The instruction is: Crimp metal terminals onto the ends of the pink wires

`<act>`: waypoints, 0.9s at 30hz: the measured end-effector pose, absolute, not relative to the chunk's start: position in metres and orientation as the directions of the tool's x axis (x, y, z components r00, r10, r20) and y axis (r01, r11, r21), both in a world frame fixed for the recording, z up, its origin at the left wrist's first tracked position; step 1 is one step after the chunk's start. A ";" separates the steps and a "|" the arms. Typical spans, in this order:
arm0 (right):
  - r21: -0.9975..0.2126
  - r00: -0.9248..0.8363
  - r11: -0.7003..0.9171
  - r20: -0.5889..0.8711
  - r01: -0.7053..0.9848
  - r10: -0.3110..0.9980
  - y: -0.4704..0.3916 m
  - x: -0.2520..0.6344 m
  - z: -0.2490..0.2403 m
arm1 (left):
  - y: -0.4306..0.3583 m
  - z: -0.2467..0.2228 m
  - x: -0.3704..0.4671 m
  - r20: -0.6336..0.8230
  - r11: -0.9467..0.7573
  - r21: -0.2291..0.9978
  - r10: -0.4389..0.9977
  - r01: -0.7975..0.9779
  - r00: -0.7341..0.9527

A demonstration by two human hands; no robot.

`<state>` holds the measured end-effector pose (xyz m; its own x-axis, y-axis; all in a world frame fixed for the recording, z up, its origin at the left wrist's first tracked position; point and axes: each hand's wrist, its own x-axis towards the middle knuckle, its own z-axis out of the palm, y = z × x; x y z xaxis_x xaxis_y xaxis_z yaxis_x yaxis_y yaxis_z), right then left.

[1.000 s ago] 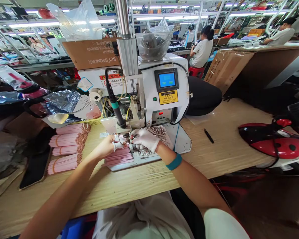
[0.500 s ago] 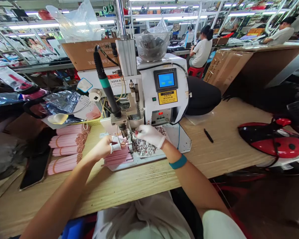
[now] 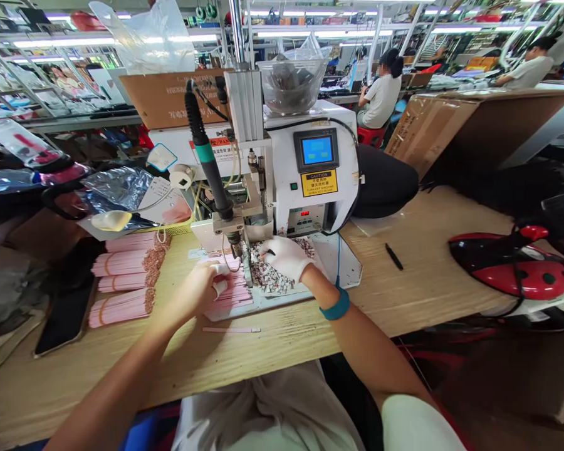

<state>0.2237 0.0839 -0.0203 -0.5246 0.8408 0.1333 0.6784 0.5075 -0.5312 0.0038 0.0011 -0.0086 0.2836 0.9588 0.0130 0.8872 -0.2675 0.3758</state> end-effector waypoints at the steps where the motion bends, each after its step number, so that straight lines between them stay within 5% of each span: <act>1: -0.547 -0.522 0.501 0.133 0.671 0.843 0.083 0.225 -0.019 | 0.002 -0.008 0.004 0.010 -0.262 0.399 0.960 0.879 0.281; 8: -0.611 -0.483 0.441 0.109 0.657 0.869 0.079 0.234 -0.006 | 0.003 -0.003 0.007 0.029 -0.281 0.466 0.952 0.839 0.303; 15: -0.478 -0.535 0.529 0.136 0.702 0.834 0.081 0.227 -0.014 | 0.006 -0.005 0.010 0.041 -0.267 0.406 0.961 0.874 0.275; 21: -0.469 -0.536 0.536 0.147 0.702 0.831 0.079 0.214 -0.019 | 0.007 0.000 0.005 -0.001 -0.223 0.545 0.964 0.808 0.266; 24: -0.592 -0.484 0.479 0.164 0.649 0.859 0.078 0.217 -0.016 | 0.009 -0.002 0.003 -0.023 -0.198 0.632 0.961 0.749 0.274; 27: -0.816 -0.430 0.240 -0.012 0.526 0.903 0.075 0.221 -0.013 | 0.012 -0.005 0.002 -0.035 -0.180 0.702 0.958 0.689 0.285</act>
<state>0.2212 0.0749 -0.0133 -0.4303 0.9026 -0.0120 0.5256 0.2398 -0.8162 0.0015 0.0116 -0.0047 0.2854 0.9578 -0.0352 0.6891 -0.1796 0.7020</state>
